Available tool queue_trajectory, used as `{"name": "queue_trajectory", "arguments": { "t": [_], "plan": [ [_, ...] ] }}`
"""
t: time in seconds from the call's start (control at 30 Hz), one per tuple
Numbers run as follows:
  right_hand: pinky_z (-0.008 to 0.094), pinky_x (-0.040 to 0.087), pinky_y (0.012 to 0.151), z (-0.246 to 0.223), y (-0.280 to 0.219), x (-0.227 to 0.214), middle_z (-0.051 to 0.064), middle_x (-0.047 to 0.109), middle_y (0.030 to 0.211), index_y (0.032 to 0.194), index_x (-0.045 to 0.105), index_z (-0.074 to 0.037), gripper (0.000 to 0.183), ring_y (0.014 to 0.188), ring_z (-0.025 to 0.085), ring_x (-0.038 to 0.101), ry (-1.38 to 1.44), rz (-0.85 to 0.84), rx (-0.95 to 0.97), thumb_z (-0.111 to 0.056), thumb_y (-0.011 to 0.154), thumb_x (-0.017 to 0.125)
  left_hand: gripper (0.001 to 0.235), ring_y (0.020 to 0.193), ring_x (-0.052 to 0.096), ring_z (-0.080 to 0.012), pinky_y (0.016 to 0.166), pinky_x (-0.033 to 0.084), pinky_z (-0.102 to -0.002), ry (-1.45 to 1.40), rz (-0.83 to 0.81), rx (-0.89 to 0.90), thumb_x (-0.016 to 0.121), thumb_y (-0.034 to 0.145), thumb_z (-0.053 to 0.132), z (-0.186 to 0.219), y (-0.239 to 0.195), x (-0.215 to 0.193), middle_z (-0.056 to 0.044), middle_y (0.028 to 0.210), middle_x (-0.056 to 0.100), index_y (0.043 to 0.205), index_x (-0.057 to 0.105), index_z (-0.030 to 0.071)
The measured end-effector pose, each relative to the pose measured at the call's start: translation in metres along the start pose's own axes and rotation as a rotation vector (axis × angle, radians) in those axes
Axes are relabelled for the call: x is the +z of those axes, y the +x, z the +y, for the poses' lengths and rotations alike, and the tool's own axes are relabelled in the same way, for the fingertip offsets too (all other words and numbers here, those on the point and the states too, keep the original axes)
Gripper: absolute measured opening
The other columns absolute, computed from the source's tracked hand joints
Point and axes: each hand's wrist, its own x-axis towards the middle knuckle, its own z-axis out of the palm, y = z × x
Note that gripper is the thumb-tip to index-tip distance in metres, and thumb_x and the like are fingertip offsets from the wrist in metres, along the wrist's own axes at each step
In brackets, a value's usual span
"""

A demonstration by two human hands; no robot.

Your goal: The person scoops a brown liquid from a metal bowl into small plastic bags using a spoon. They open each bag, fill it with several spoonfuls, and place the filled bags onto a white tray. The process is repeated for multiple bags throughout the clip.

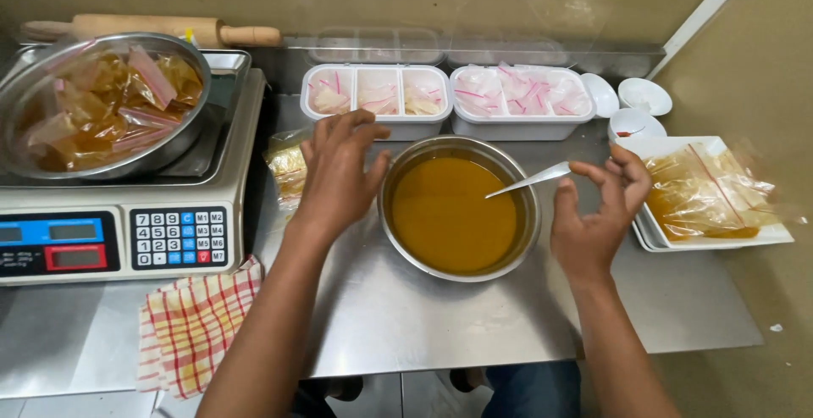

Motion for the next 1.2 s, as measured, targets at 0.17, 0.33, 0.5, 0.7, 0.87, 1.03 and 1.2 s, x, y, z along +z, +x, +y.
{"name": "queue_trajectory", "arguments": {
  "t": [0.17,0.33,0.5,0.7,0.87,1.03,1.2],
  "plan": [
    [0.048,0.039,0.121,0.037,-0.028,0.001,0.015,0.039,0.143,0.115,0.073,0.001,0.02,0.13,0.034,0.049,0.016,0.075,-0.009,0.002,0.095,0.074,0.029,0.123,0.057,-0.0307,0.089,0.049,-0.05,0.288,-0.085,-0.099,0.075,0.092,0.02,-0.077,-0.007,-0.002,-0.003,0.123,0.068,0.121,0.077,0.024],
    [0.053,0.048,0.113,0.023,-0.029,-0.005,0.02,0.044,0.137,0.121,0.072,0.008,0.018,0.135,0.037,0.05,-0.066,0.083,-0.062,0.004,0.104,0.069,0.02,0.111,0.057,-0.0464,0.076,0.051,-0.059,0.541,-0.237,-0.136,0.056,0.088,0.009,-0.111,-0.011,0.011,-0.017,0.108,0.074,0.098,0.072,0.005],
    [0.053,0.046,0.112,0.024,-0.031,-0.01,0.018,0.046,0.131,0.116,0.073,0.006,0.017,0.131,0.036,0.05,-0.043,0.056,0.016,0.008,0.1,0.066,0.025,0.119,0.059,-0.0377,0.08,0.055,-0.048,0.765,-0.386,-0.186,0.064,0.091,0.008,-0.139,-0.009,0.029,-0.011,0.108,0.078,0.113,0.074,0.012],
    [0.049,0.05,0.108,0.038,-0.033,-0.01,0.014,0.044,0.133,0.106,0.071,-0.001,0.02,0.12,0.038,0.058,0.036,0.082,0.015,0.014,0.093,0.07,0.026,0.117,0.064,-0.036,0.088,0.058,-0.049,0.716,-0.367,-0.17,0.078,0.087,0.014,-0.153,-0.008,0.026,-0.01,0.102,0.076,0.113,0.079,0.014],
    [0.047,0.052,0.104,0.036,-0.033,-0.009,0.013,0.046,0.133,0.105,0.071,-0.002,0.02,0.117,0.036,0.06,0.023,0.078,0.027,0.014,0.094,0.07,0.018,0.111,0.068,-0.0362,0.086,0.059,-0.049,0.714,-0.322,-0.156,0.077,0.088,0.013,-0.15,-0.009,0.023,-0.012,0.096,0.077,0.106,0.081,0.012],
    [0.046,0.054,0.103,0.037,-0.034,-0.009,0.014,0.046,0.132,0.104,0.071,-0.002,0.02,0.116,0.036,0.061,0.028,0.081,0.039,0.015,0.094,0.07,0.013,0.106,0.07,-0.0354,0.085,0.059,-0.049,0.7,-0.273,-0.177,0.077,0.088,0.015,-0.151,-0.008,0.022,-0.012,0.091,0.077,0.1,0.082,0.012],
    [0.044,0.053,0.097,0.038,-0.034,-0.011,0.013,0.047,0.133,0.104,0.071,-0.003,0.019,0.114,0.036,0.06,0.01,0.088,0.053,0.013,0.094,0.07,0.015,0.099,0.073,-0.0413,0.081,0.061,-0.052,0.48,-0.167,-0.237,0.07,0.094,0.012,-0.107,-0.005,-0.011,-0.021,0.091,0.077,0.105,0.078,0.006]
  ]
}}
